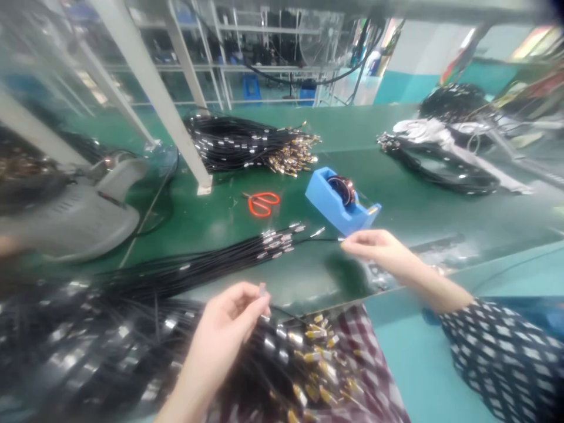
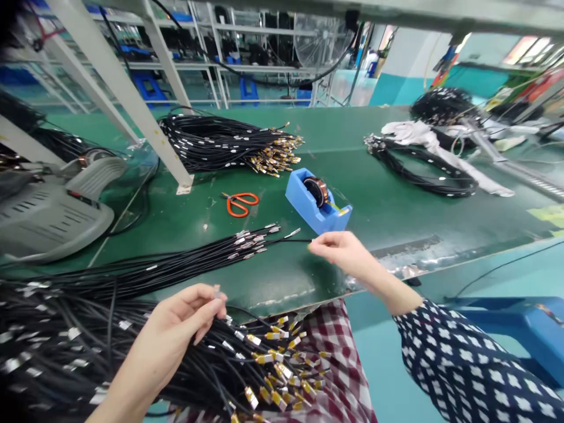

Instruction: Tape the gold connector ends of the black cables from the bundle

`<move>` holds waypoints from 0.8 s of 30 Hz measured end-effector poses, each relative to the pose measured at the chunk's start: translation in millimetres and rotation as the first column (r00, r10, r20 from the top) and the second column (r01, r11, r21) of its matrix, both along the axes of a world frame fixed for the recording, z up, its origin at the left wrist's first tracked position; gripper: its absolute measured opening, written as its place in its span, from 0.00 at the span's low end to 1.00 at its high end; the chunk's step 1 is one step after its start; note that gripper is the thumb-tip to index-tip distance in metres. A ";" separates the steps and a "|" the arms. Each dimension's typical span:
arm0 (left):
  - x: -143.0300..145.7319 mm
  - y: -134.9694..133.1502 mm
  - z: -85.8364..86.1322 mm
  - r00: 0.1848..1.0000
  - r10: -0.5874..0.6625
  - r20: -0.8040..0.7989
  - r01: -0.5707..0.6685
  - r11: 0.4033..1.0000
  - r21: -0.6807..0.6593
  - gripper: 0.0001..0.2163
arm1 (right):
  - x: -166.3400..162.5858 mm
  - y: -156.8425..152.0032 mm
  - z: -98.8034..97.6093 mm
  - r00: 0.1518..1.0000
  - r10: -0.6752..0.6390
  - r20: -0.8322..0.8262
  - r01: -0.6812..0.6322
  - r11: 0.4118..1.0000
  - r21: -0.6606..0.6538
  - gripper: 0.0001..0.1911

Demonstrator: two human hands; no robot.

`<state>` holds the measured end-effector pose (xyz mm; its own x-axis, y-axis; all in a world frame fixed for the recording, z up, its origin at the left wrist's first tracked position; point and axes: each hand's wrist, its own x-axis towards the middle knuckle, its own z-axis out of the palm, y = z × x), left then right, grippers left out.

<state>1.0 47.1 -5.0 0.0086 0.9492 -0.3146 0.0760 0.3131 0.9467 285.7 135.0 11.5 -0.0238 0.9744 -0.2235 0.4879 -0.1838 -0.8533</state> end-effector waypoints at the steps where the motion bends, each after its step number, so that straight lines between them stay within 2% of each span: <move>1: 1.2 -0.1 1.2 1.000 0.005 -0.011 -0.005 1.000 0.029 0.09 | -14.1 -8.9 0.1 0.988 0.119 -0.101 -0.126 0.990 -0.057 0.17; 4: 5.6 0.2 5.5 0.999 0.043 -0.026 -0.040 0.995 0.089 0.05 | -52.2 -28.4 2.3 0.879 0.340 -0.333 -0.391 0.915 -0.097 0.19; 6: 8.0 0.2 7.8 0.998 0.051 -0.021 -0.049 0.994 0.094 0.05 | -70.3 -34.3 4.5 0.831 0.405 -0.380 -0.472 0.876 -0.100 0.19; 9: 10.0 -1.0 9.3 0.998 0.053 -0.021 -0.051 0.993 0.102 0.05 | -86.0 -36.2 7.4 0.812 0.451 -0.369 -0.525 0.842 -0.125 0.18; 13: 11.7 -3.5 7.9 0.997 0.073 -0.033 -0.068 0.988 0.141 0.04 | -93.0 -36.5 10.6 0.821 0.474 -0.317 -0.531 0.839 -0.120 0.16; 18: 13.6 -5.6 3.4 0.992 0.081 -0.093 -0.064 0.982 0.178 0.05 | -96.2 -37.4 7.0 0.851 0.418 -0.317 -0.482 0.862 -0.158 0.16; 21: 12.1 -5.1 1.9 0.992 0.108 -0.066 -0.095 0.981 0.171 0.05 | -99.6 -38.4 -1.0 0.880 0.306 -0.364 -0.389 0.903 -0.181 0.18; 24: 9.1 -3.3 2.4 0.989 0.146 0.003 -0.146 0.983 0.113 0.06 | -104.8 -44.1 -8.1 0.882 0.248 -0.400 -0.306 0.948 -0.086 0.18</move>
<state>10.1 43.8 -2.6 -0.1340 0.9694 -0.2057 0.0424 0.2130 0.9761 180.9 91.0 3.4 -0.3991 0.8738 -0.2778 0.1808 -0.2220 -0.9581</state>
